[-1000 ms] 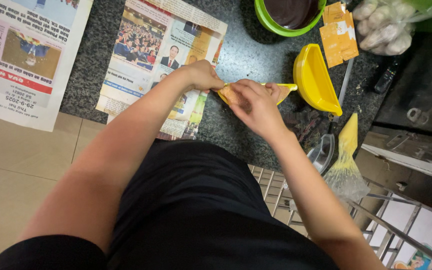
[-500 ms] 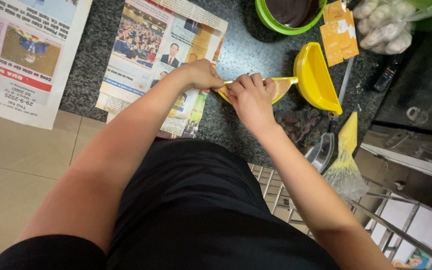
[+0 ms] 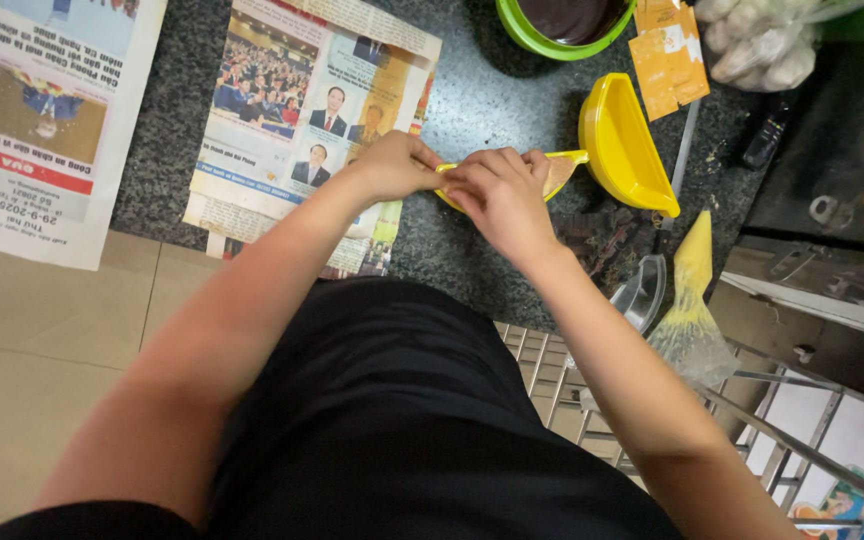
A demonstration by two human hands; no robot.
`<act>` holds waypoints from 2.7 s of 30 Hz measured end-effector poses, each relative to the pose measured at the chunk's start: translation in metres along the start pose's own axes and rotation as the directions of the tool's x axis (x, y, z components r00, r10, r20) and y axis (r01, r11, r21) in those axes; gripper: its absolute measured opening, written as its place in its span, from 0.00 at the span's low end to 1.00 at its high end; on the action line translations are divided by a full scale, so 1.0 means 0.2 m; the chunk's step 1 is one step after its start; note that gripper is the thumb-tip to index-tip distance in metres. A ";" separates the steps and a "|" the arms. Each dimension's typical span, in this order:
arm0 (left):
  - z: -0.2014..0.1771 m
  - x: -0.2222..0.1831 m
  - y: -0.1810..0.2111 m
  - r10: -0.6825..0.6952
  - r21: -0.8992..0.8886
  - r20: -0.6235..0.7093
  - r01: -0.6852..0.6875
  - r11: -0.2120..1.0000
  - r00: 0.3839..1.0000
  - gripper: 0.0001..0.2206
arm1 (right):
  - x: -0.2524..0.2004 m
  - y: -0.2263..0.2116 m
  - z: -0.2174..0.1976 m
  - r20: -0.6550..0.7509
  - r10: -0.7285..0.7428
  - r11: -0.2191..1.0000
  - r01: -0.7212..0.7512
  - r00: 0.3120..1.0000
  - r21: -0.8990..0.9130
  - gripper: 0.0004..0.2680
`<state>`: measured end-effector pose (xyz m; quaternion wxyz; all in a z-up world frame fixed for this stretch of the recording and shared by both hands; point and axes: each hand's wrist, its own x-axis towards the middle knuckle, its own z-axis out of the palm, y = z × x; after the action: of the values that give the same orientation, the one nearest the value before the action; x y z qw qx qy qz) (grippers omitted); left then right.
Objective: The person wraps boat-shaped bread in newspaper and places it into a plastic sleeve, then applies cream to a cake slice with a piping bag and rolls the cake in newspaper.
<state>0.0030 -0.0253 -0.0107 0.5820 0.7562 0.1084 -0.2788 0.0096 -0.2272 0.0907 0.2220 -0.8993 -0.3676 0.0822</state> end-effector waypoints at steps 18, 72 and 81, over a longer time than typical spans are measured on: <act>0.08 -0.08 0.02 0.116 0.032 0.007 -0.117 0.993 0.993 0.24 | -0.05 0.09 -0.02 -0.016 -0.084 0.994 0.082 0.996 -0.076 0.14; 1.10 -0.23 0.46 0.628 0.633 0.460 -0.728 0.264 0.628 0.27 | -1.12 0.23 0.11 -0.705 0.635 0.635 -0.733 0.315 0.244 0.10; 1.43 0.05 0.30 0.510 0.821 0.504 -0.571 -0.030 0.698 0.09 | -1.34 0.20 0.16 -0.623 0.734 0.443 -0.886 0.271 0.136 0.09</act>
<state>-0.0431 -0.3139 -0.0150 0.0597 0.9126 -0.4009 -0.0528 -0.1668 -0.4296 0.0398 0.1408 -0.9505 0.2329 -0.1499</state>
